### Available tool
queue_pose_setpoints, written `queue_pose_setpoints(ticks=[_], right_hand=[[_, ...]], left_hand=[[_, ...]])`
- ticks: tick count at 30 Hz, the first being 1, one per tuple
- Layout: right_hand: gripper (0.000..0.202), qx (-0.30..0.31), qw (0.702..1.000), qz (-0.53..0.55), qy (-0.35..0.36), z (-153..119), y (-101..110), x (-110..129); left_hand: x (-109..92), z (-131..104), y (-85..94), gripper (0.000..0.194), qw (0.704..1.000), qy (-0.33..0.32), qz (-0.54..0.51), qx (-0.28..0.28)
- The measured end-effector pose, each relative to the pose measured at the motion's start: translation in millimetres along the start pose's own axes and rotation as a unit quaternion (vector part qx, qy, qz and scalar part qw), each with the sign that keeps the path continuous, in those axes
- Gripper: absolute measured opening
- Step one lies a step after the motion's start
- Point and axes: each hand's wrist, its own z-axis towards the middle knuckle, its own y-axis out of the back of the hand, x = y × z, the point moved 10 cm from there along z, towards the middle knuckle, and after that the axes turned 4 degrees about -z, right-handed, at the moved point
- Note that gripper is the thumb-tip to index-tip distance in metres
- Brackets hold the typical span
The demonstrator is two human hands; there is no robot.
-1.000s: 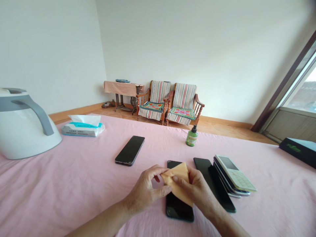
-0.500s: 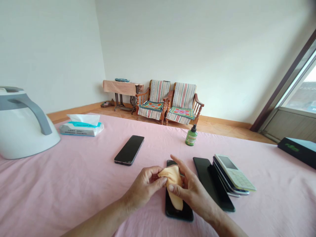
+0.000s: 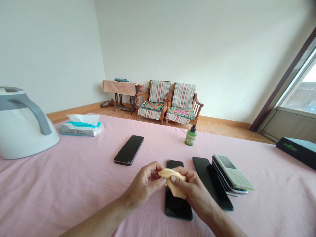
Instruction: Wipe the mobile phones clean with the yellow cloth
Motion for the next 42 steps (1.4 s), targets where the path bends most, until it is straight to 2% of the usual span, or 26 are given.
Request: queue_pose_setpoints(ticks=[4,6,8,10,12,13,15,19,23,26,30,36,42], right_hand=[[0.030,-0.028,0.999,0.011,0.016,2.5,7.7,1.0],[0.031,-0.060,0.998,-0.018,0.024,2.8,18.0,5.9],[0.031,-0.126,0.987,-0.094,0.045,1.5,37.1,16.1],[0.027,-0.218,0.944,-0.230,0.093,-3.7,59.8,35.0],[0.017,-0.284,0.863,-0.387,0.155,-10.0,71.2,56.4],[0.011,-0.296,0.821,-0.453,0.181,-11.3,72.0,63.2],[0.004,-0.289,0.761,-0.541,0.213,-9.3,70.4,67.1],[0.015,-0.233,0.714,-0.619,0.227,0.8,62.5,58.3],[0.022,-0.152,0.697,-0.666,0.219,9.7,42.5,47.8],[0.029,-0.118,0.699,-0.677,0.199,12.9,32.5,43.9],[0.028,-0.113,0.712,-0.673,0.168,6.7,28.3,41.1],[0.021,-0.109,0.711,-0.679,0.148,-16.4,21.2,31.0],[0.022,-0.138,0.723,-0.667,0.118,10.9,43.6,36.5]], left_hand=[[4.8,0.3,3.0,0.021,1.000,-0.007,0.023,-0.005],[4.9,-0.8,9.0,0.016,0.994,-0.023,0.098,-0.038],[1.9,-3.3,9.8,0.007,0.978,-0.043,0.195,-0.058],[-1.3,-6.1,2.4,0.004,0.960,-0.063,0.269,-0.046],[-3.7,-9.3,-7.5,0.009,0.947,-0.081,0.311,-0.019],[-4.7,-10.9,-11.9,0.011,0.941,-0.089,0.326,-0.006],[-6.3,-13.5,-18.6,0.014,0.933,-0.100,0.345,0.014],[-7.9,-16.0,-28.8,0.020,0.919,-0.113,0.375,0.052],[-8.7,-15.6,-33.8,0.025,0.896,-0.113,0.424,0.069],[-7.5,-15.5,-34.8,0.032,0.888,-0.103,0.442,0.078],[-1.5,-17.5,-36.9,0.045,0.880,-0.084,0.457,0.097],[2.6,-19.2,-38.7,0.048,0.877,-0.067,0.464,0.105],[1.8,-19.4,-39.6,0.040,0.872,-0.070,0.473,0.102]])
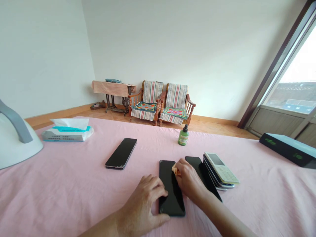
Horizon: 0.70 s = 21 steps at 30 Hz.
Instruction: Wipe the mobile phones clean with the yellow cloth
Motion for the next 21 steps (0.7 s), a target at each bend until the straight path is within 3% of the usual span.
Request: queue_pose_setpoints(ticks=[9,15,21], right_hand=[[0.024,0.000,0.999,0.038,0.013,-2.1,-2.3,-7.0],[0.024,-0.028,1.000,0.004,-0.004,24.7,-2.4,-18.0],[0.024,-0.014,1.000,0.006,0.007,13.9,-3.1,-14.6]], left_hand=[[0.4,0.6,-0.8,0.039,1.000,-0.007,0.011,0.005],[-1.1,-0.7,-1.2,0.037,1.000,-0.011,0.009,0.013],[-0.4,1.2,-0.1,0.039,1.000,-0.005,0.013,0.012]])
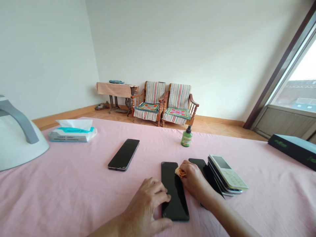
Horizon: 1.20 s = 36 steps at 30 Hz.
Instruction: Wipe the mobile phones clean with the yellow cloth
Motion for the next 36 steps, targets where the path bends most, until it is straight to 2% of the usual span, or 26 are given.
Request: queue_pose_setpoints(ticks=[8,14,20,27,36], right_hand=[[0.023,-0.006,0.999,-0.035,-0.032,21.5,-5.1,-3.8],[0.024,-0.002,0.999,-0.032,-0.021,-0.9,-6.8,4.0],[0.025,-0.014,0.998,-0.041,-0.047,10.0,-5.7,0.2],[0.024,-0.005,0.999,-0.030,-0.010,-11.9,-3.3,12.0],[0.028,-0.028,0.998,-0.052,-0.005,20.3,-12.9,30.1]], left_hand=[[2.6,-0.6,-1.8,0.043,1.000,-0.007,0.018,0.006],[3.2,-0.9,-1.7,0.043,1.000,-0.012,0.020,0.010],[1.4,-2.6,-1.8,0.041,1.000,-0.006,0.021,0.002],[3.7,-4.8,-2.1,0.040,1.000,-0.004,0.022,-0.001],[3.0,-3.9,-2.7,0.037,0.999,-0.007,0.044,0.002]])
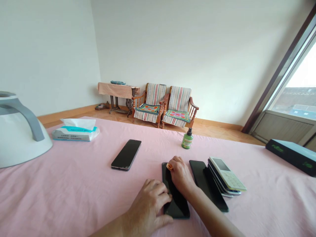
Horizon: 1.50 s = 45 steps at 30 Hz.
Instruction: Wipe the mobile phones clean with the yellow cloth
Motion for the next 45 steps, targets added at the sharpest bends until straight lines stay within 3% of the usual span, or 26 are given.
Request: queue_pose_setpoints(ticks=[15,20,24,30,45], right_hand=[[0.028,-0.024,0.999,0.008,-0.026,0.7,-2.1,-2.4],[0.029,-0.015,0.999,0.041,0.010,-0.1,-4.0,2.8],[0.029,-0.029,0.998,0.055,-0.004,0.7,-1.6,-1.2],[0.028,-0.017,0.995,0.097,0.033,1.2,-8.6,11.5],[0.028,-0.019,0.989,0.142,0.039,-3.0,-7.7,13.7]], left_hand=[[-0.6,0.3,-1.4,0.040,1.000,-0.007,0.002,0.006],[0.3,0.6,-1.9,0.040,1.000,-0.001,0.001,0.007],[0.0,1.2,-2.0,0.041,1.000,-0.001,0.003,0.007],[-1.4,0.3,-0.6,0.040,1.000,0.001,-0.001,0.009],[-0.2,0.6,1.3,0.042,1.000,0.001,-0.008,-0.002]])
